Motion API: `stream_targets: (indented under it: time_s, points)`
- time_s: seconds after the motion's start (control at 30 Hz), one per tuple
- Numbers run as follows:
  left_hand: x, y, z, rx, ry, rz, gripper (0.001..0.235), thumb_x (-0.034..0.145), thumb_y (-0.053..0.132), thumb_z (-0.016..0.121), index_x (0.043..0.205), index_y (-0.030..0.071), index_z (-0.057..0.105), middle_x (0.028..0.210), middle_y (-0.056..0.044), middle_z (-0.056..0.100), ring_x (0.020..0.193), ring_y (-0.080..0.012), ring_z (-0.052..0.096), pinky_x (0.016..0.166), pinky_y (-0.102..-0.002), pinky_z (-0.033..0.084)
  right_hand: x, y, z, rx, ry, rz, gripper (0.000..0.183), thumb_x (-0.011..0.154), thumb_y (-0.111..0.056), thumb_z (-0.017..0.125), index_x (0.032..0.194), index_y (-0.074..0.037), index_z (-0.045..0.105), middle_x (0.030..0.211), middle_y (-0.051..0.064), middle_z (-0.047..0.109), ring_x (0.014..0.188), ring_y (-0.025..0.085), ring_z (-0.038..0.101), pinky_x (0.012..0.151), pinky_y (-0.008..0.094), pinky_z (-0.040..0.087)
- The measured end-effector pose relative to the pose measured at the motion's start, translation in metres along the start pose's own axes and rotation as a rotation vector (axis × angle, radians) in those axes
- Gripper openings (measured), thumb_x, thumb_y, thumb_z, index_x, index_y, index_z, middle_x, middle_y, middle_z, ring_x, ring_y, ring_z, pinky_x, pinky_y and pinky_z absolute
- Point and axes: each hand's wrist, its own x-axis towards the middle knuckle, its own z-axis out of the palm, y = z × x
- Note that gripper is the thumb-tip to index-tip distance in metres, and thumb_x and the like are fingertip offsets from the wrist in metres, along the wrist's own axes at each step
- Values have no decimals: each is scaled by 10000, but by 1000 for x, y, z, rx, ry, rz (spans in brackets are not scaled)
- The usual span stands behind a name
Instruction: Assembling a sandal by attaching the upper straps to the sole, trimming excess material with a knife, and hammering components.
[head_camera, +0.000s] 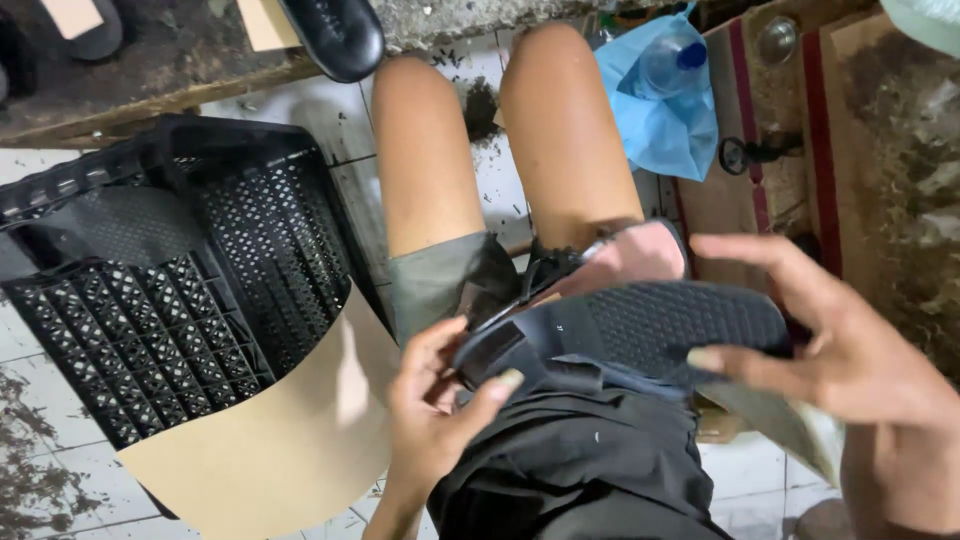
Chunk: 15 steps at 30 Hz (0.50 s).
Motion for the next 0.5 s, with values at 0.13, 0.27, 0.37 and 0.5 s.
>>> stream_targets:
  time_s: [0.13, 0.27, 0.37, 0.5]
  points:
    - [4, -10, 1, 280, -348, -115, 707, 581, 241, 741, 1214, 114, 454, 1143, -115, 577, 1018, -162, 586, 861, -234, 447, 20, 17, 7, 230, -17, -254, 216, 698, -90, 634, 909, -48, 643, 727, 2, 668, 549, 79, 601, 477, 172, 503]
    - [-1, 5, 12, 612, -374, -246, 945, 424, 471, 757, 1263, 244, 388, 1271, 9, 486, 1188, -143, 427, 966, -293, 328, 14, 35, 34, 409, 127, -182, 175, 773, -177, 588, 807, -17, 652, 692, 5, 604, 574, 71, 514, 501, 191, 420]
    - [-4, -12, 13, 704, -363, -207, 1002, 456, 486, 774, 1293, 221, 293, 1319, 17, 409, 1182, -221, 408, 950, -350, 329, 14, 38, 48, 656, -26, -306, 343, 838, -275, 545, 1083, -35, 528, 1146, 265, 551, 1083, 356, 570, 854, 431, 527]
    - [-6, -34, 15, 737, -232, 97, 805, 541, 379, 779, 1215, 140, 411, 1198, -30, 530, 1077, -203, 517, 904, -322, 384, 21, 30, 69, -83, 317, -290, 515, 535, -276, 768, 911, -28, 519, 865, 67, 595, 786, 143, 581, 736, 279, 467]
